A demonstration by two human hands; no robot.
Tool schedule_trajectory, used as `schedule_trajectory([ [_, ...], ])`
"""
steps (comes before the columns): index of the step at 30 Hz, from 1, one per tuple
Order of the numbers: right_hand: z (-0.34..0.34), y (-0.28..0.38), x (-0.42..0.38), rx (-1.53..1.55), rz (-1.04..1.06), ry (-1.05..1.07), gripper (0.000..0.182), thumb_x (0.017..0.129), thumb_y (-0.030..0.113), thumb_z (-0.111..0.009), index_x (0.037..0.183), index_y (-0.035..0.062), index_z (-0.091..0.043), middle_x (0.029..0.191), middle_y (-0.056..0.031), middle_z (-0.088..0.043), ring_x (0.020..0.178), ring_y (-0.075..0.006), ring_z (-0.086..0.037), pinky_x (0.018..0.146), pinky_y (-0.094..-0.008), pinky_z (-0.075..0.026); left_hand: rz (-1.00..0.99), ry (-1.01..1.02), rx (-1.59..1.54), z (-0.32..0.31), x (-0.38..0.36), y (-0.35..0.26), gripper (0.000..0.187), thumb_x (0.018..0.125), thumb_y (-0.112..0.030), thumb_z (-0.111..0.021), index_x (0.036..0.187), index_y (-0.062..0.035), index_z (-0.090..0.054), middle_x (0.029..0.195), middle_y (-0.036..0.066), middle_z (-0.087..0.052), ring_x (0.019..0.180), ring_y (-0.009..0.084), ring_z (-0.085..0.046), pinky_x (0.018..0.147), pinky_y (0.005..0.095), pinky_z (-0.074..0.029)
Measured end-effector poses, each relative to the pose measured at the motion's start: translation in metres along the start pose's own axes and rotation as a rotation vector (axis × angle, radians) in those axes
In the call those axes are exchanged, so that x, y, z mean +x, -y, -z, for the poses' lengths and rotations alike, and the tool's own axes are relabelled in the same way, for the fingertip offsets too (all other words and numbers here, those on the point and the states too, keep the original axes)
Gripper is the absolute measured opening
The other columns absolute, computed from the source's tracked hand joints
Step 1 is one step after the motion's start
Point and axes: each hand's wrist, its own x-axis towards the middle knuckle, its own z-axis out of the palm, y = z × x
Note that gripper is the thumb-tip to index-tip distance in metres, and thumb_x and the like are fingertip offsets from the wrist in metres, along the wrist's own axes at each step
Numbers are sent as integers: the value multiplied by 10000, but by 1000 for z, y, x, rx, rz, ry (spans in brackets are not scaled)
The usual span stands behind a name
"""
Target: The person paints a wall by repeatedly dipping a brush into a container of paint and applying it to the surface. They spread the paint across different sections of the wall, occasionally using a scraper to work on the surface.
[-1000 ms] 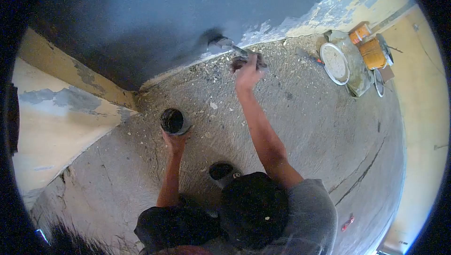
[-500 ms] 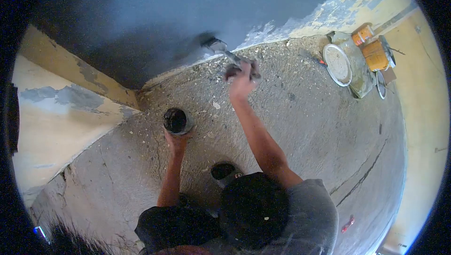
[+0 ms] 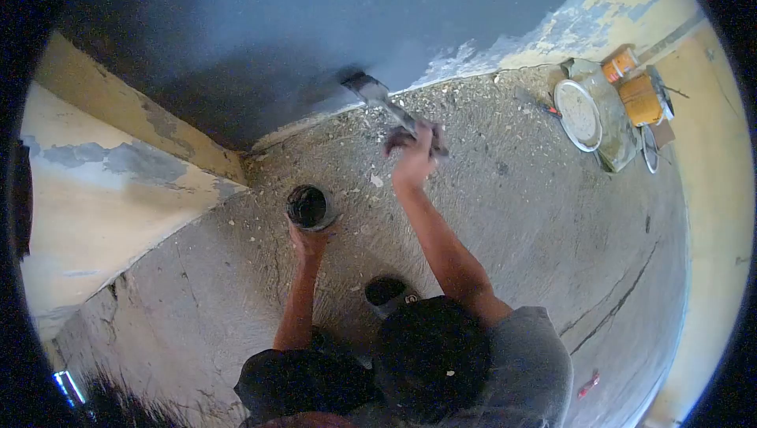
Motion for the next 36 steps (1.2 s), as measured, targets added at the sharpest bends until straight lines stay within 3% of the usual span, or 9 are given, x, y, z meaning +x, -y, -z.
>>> schedule_trajectory([
  [5,41,-18,-12,-121,-144,-52,213,964,231,-450,948,27,-508,692,-151,-617,474,-238,-583,376,-354,-431,-27,-1,-45,-5,1,15,931,514,-279,-968,1263,-43,-468,1183,153,-601,1100,340,-587,938,443,-478],
  [11,9,-60,20,-123,69,-132,240,982,241,-457,939,10,-509,663,-160,-599,463,-257,-571,408,-373,-446,-78,14,-28,-3,2,7,959,523,-262,-962,1287,-31,-429,1179,189,-579,1098,378,-569,929,465,-464],
  [18,38,-28,-21,-42,-93,-53,214,940,227,-493,950,14,-501,671,-154,-612,445,-244,-562,352,-356,-428,-51,-48,-18,-3,-1,5,909,501,-249,-968,1254,-59,-496,1196,113,-625,1105,309,-603,958,419,-481],
  [21,40,-47,-21,-121,-166,-37,196,962,208,-463,957,16,-503,676,-150,-614,451,-247,-569,367,-360,-443,-67,67,-126,-8,2,23,954,524,-236,-963,1287,-26,-430,1189,186,-582,1082,368,-584,914,450,-479],
  [25,5,-81,7,-55,-43,21,193,972,206,-438,975,21,-493,689,-171,-626,469,-250,-591,387,-349,-452,16,74,-204,-15,2,32,934,533,-225,-959,1282,-24,-439,1200,186,-581,1092,360,-585,926,438,-480],
  [28,-3,-26,-7,2,-82,60,190,962,204,-447,977,19,-490,690,-169,-626,461,-254,-586,370,-351,-429,-76,55,-29,-4,2,10,927,524,-184,-952,1282,-28,-444,1211,176,-582,1103,348,-585,939,430,-479],
  [32,55,-7,11,-76,-7,-32,198,954,204,-451,979,12,-490,687,-165,-623,452,-251,-581,355,-350,-409,-14,35,-114,-6,1,10,936,492,-135,-941,1284,-44,-450,1207,158,-590,1111,342,-585,952,429,-474],
  [34,112,-40,44,-449,389,-95,206,955,204,-456,982,4,-492,682,-162,-620,450,-241,-583,345,-341,-397,-28,27,-101,-9,-1,22,934,483,-125,-938,1279,-48,-456,1199,151,-595,1105,342,-588,953,429,-474],
  [36,98,-9,53,-323,311,-109,202,959,198,-462,978,0,-495,674,-159,-615,449,-230,-581,348,-331,-395,-32,20,-133,-11,0,23,912,484,-143,-944,1259,-50,-472,1176,151,-607,1083,346,-597,943,432,-478],
])
